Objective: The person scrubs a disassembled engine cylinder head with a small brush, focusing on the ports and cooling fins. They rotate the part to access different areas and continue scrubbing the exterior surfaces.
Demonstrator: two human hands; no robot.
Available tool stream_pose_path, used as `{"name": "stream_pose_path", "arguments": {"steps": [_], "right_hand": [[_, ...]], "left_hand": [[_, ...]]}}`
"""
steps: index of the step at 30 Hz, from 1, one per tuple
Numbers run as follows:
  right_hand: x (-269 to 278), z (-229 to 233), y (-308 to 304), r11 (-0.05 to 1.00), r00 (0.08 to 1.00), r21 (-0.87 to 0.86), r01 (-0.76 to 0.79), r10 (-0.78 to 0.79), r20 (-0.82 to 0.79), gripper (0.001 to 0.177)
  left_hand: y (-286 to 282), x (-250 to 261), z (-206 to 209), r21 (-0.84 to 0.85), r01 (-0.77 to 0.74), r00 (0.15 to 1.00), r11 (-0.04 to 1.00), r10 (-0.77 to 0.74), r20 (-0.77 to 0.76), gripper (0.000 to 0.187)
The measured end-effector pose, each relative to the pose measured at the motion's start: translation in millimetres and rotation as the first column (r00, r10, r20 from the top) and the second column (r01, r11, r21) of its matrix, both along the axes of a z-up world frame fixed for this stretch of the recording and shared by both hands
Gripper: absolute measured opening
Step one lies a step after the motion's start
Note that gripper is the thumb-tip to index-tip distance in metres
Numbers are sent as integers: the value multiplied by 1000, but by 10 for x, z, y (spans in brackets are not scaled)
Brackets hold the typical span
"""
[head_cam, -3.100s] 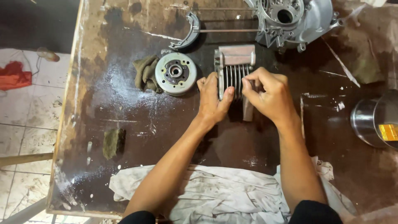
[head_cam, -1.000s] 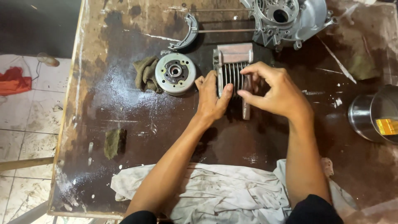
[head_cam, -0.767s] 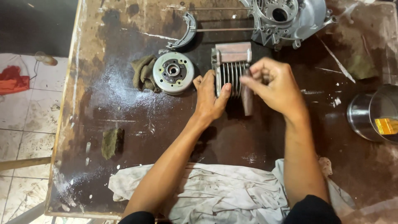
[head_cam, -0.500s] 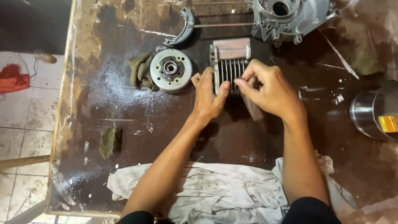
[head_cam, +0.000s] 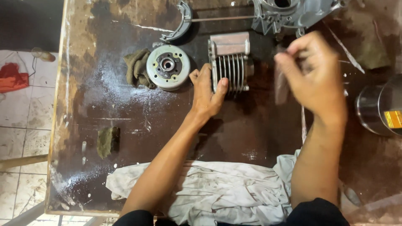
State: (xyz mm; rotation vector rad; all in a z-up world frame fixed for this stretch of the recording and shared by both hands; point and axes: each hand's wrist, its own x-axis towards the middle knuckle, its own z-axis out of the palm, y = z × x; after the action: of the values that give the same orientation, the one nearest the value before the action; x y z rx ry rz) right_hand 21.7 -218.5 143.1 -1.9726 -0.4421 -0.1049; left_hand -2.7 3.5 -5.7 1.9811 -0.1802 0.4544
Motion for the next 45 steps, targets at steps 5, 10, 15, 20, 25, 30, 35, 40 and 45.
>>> {"name": "stream_pose_path", "arguments": {"steps": [5, 10, 15, 20, 25, 30, 35, 40, 45], "right_hand": [[58, -68, -26, 984, 1000, 178, 8, -3, -29, 22], [-42, -257, 290, 998, 999, 65, -10, 7, 40, 26], [-466, -497, 548, 985, 958, -16, 174, -166, 233, 31], [-535, -631, 569, 988, 947, -58, 146, -122, 298, 54], [-598, -771, 523, 976, 935, -147, 162, -104, 340, 70], [-517, -765, 604, 992, 952, -73, 102, -76, 297, 68], [-604, -1113, 547, 993, 959, 110, 47, -75, 272, 50], [-520, -1019, 566, 995, 939, 31, 97, -102, 328, 47], [-650, -1174, 449, 934, 833, -201, 294, -147, 534, 48]], "left_hand": [[-26, 12, -48, -3, -5, 1000, 1000, 5, -19, 63], [-26, 12, -115, 12, -20, 999, 1000, 20, -34, 65], [-34, 19, -149, 5, -36, 999, 999, 36, -17, 63], [-65, 11, -34, -17, -35, 999, 999, 35, -5, 59], [-34, -41, 63, -12, -30, 999, 999, 30, -9, 56], [-26, 9, 49, -13, 5, 999, 1000, -5, 37, 52], [-47, -10, -7, -56, -5, 1000, 998, 6, 7, 42], [-18, -8, 57, -89, 35, 999, 995, -35, 7, 32], [24, -8, -34, -24, 25, 999, 999, -26, -48, 31]]}}
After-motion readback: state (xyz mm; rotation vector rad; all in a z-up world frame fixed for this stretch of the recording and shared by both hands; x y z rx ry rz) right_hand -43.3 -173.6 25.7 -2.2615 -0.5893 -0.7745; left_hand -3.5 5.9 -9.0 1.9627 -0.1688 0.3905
